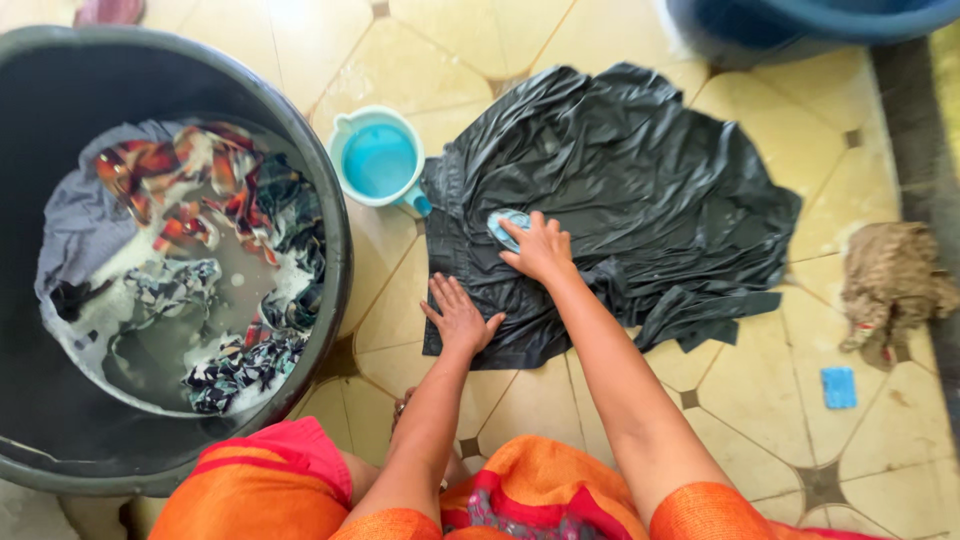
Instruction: The person scrubs a black garment with a brush on a tiled floor and then rinses it in a basin of soapy water.
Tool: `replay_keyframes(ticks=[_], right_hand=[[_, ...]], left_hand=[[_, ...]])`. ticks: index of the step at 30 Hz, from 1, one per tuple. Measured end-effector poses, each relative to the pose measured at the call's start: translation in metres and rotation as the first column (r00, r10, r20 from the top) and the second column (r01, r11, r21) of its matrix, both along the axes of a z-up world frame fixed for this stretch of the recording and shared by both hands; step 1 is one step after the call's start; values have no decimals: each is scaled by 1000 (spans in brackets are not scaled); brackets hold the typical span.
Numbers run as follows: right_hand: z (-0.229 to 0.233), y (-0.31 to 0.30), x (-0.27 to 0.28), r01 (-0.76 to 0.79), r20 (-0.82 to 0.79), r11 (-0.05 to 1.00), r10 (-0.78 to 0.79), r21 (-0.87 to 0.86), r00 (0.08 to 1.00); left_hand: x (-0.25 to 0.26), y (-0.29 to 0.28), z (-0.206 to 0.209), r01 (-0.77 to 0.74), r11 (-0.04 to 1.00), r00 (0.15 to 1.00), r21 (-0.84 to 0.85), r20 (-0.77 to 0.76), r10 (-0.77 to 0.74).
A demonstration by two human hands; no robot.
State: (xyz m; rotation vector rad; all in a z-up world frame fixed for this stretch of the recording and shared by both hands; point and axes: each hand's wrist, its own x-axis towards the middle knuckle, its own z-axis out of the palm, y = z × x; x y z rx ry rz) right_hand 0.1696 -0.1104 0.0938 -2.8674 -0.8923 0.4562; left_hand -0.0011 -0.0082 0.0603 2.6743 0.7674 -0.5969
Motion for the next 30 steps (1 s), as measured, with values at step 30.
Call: replay_keyframes(ticks=[30], right_hand=[[15, -180, -155, 732, -132, 675, -720, 90, 681]], left_hand=[[57, -19, 10, -66, 874, 995, -481, 33, 93]])
